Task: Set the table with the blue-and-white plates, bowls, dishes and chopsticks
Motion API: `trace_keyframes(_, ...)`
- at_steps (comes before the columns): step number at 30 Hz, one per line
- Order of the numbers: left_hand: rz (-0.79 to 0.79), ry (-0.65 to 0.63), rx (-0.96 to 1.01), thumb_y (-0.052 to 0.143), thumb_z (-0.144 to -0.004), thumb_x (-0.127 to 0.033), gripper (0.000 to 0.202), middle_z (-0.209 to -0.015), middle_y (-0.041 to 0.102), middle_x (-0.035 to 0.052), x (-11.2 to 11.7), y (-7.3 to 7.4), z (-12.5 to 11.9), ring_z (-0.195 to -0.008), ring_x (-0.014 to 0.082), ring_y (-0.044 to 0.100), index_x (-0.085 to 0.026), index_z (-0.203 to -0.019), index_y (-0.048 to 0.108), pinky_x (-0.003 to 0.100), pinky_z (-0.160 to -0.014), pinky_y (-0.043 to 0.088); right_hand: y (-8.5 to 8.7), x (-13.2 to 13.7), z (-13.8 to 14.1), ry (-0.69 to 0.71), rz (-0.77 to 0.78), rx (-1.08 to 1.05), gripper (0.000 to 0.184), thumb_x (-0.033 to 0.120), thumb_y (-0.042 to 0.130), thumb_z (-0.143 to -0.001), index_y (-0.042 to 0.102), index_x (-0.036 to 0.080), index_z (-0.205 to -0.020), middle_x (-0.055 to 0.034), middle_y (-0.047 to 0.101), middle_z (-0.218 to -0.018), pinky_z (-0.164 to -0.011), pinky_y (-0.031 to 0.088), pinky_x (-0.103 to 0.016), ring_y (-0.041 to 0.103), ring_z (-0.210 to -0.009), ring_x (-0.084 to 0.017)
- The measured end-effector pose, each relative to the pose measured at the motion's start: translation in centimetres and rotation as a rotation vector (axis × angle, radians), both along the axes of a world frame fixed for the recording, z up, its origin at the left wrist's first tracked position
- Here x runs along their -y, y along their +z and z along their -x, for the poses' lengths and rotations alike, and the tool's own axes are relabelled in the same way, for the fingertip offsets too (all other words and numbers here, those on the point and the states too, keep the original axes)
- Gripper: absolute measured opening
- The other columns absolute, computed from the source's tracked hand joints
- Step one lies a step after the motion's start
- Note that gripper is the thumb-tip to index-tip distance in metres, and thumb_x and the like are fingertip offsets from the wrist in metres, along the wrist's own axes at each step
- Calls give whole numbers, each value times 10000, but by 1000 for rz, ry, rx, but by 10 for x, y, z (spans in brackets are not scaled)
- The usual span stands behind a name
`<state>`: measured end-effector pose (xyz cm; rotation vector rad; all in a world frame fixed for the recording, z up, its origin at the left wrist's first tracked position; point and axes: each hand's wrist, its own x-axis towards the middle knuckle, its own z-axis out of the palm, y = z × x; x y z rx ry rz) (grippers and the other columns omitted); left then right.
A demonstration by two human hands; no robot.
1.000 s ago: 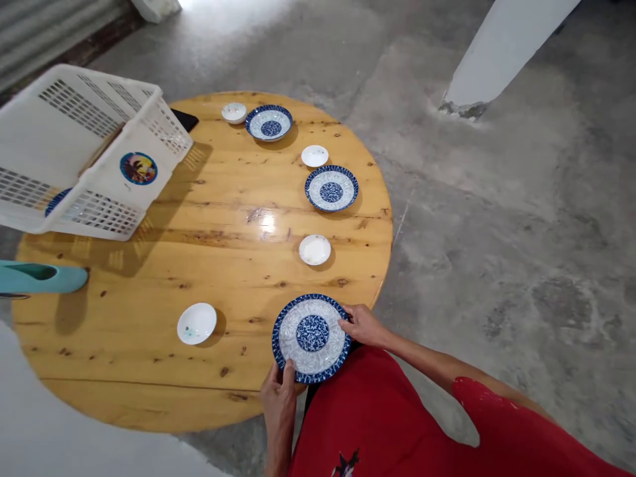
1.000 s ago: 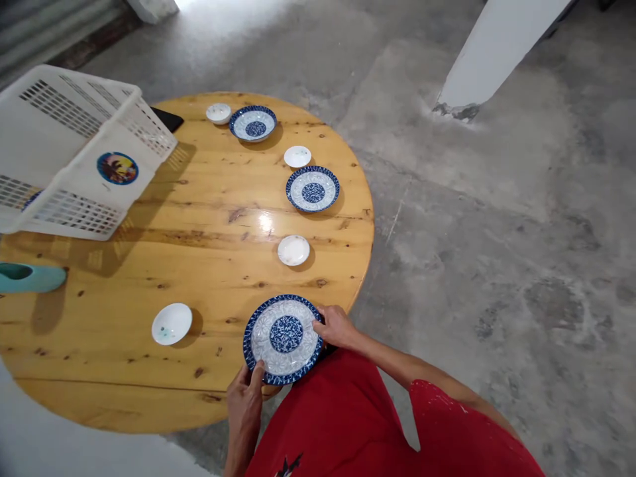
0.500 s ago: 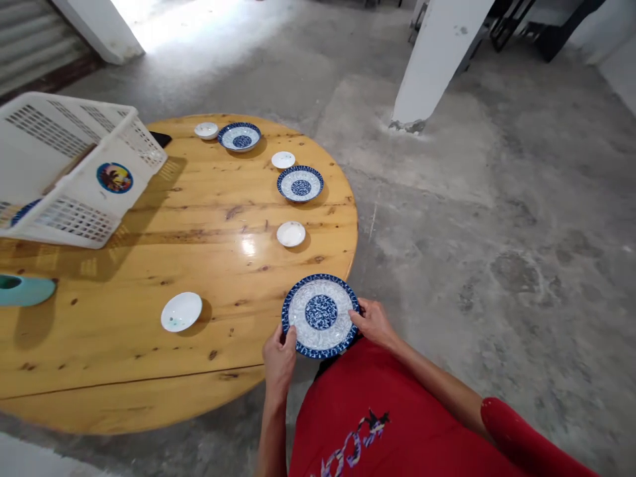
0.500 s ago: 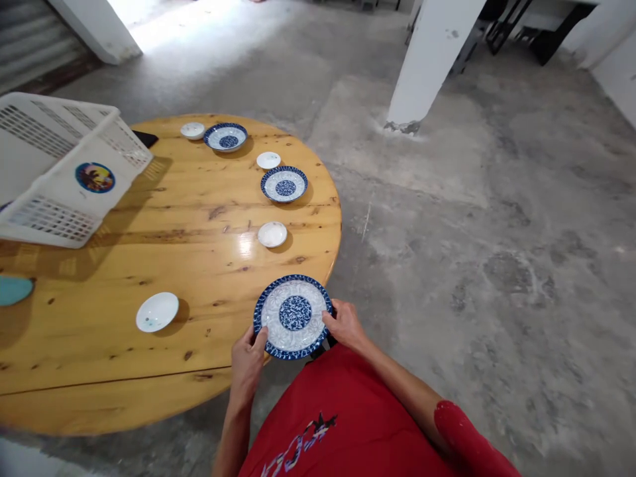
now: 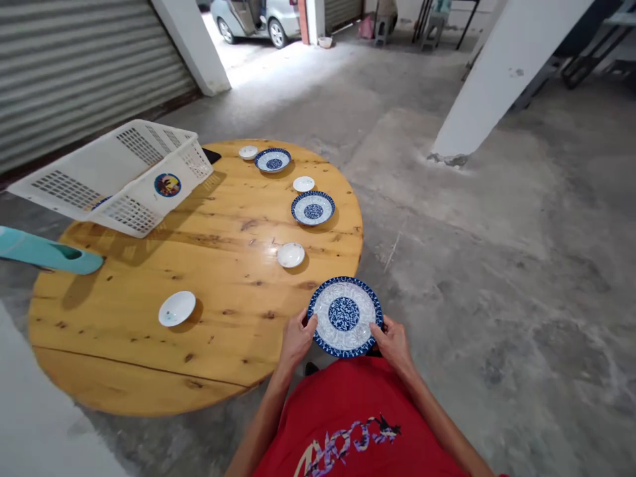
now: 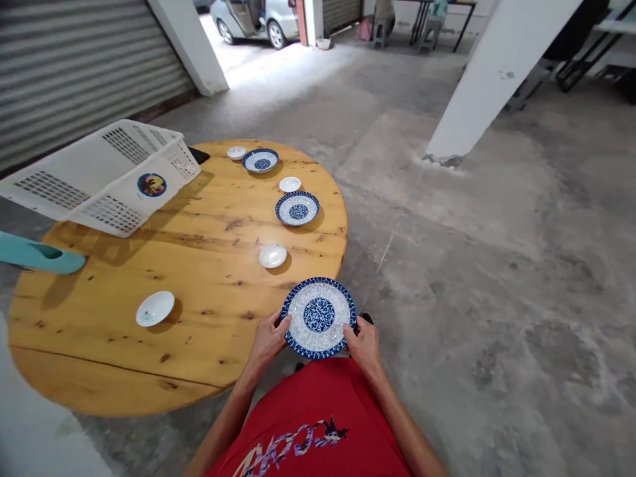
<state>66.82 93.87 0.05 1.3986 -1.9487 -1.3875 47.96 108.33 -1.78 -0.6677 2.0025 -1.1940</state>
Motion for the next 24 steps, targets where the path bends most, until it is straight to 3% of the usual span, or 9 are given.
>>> trace_keyframes(7,-23,42,-52,496,-800,-410,291,-615,508,-11,-10,4,150,-653,156,471,-163,-706,617,248,-623,388,15,-8,156,29,-24,-45,358,529,552,-757,596,175,-723,5,512,-563,-445,422,-262,490,-507,-159)
trace_keyframes(11,-48,117,-29,515,-777,-421,291,-585,464,-21,-16,8,206,-617,143,428,-179,-617,538,245,-593,358,24,0,224,129,-48,-91,344,538,555,-770,576,205,-689,9,503,-518,-428,447,-279,507,-460,-171)
trace_keyframes(17,-29,253,-34,534,-768,-410,263,-600,500,-17,2,14,232,-637,155,455,-181,-643,569,248,-599,373,23,50,269,283,-40,-52,345,533,560,-751,583,192,-703,2,533,-546,-420,438,-275,517,-450,-167)
trace_keyframes(24,23,385,42,486,-820,-403,276,-638,512,-11,67,15,232,-652,141,451,-173,-699,578,235,-605,334,24,161,282,468,13,-57,332,496,548,-756,596,170,-714,7,542,-545,-443,419,-259,517,-470,-157)
